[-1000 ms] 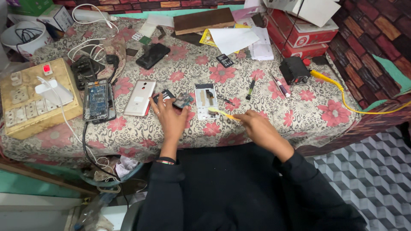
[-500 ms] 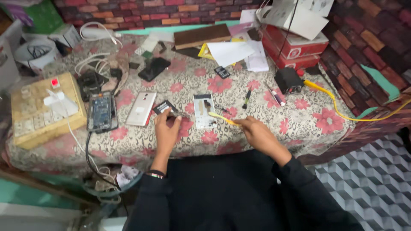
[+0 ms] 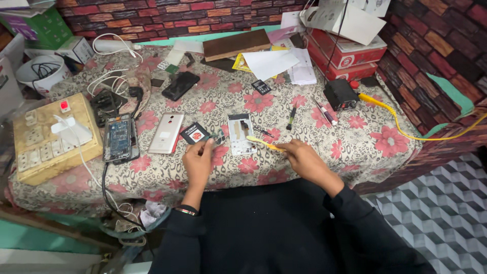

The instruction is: The person works at a cluttered repair bench on a disassembled smartphone. They use a brush to clean the phone's midframe and a small circuit board, then pick up a soldering iron and solder the board while holding it steady, before resuming brushing the board.

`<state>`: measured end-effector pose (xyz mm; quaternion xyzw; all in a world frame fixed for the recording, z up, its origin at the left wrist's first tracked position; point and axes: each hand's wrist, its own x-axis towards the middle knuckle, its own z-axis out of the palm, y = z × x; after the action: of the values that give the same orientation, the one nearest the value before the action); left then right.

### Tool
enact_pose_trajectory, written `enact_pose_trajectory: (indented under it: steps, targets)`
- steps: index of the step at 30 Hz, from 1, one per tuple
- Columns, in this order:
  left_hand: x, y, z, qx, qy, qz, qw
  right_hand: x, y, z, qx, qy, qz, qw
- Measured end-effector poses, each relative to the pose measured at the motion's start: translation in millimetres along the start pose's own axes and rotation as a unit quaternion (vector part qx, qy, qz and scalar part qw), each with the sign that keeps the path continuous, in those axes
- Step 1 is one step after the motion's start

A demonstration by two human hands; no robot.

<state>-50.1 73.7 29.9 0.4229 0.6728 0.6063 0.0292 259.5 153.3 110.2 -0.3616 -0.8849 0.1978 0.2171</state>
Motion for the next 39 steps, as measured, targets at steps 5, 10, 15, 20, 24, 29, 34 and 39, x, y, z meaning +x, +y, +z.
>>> enact_pose_trajectory:
  steps: [5, 10, 15, 20, 24, 29, 34, 39]
  targets:
    - [3, -14, -6, -0.118, -0.027, -0.075, 0.99, 1, -6, -10, 0.041, -0.045, 0.022, 0.998]
    - [4, -13, -18, -0.176, -0.091, -0.135, 0.971, -1, -11, -24, -0.003, -0.068, -0.032, 0.997]
    - [-17, -5, -39, -0.295, -0.08, -0.208, 0.929, -3, -13, -16, -0.063, -0.037, -0.028, 0.997]
    - [-56, 9, -59, -0.344, -0.113, -0.277, 0.89, 3, -5, 2, -0.124, 0.013, -0.045, 0.991]
    - [-60, 19, -60, -0.356, -0.11, -0.317, 0.872, 18, -1, 21, -0.118, 0.073, -0.049, 0.989]
    - [-62, 7, -62, -0.362, -0.1, -0.305, 0.875, 38, -5, 35, -0.151, 0.087, -0.03, 0.984]
    - [-67, -15, -59, -0.305, -0.085, -0.302, 0.899, 49, -7, 39, -0.127, 0.076, -0.013, 0.989]
    - [-68, -5, -57, -0.27, -0.125, -0.271, 0.915, 40, 33, 10, 0.003, 0.108, -0.002, 0.994]
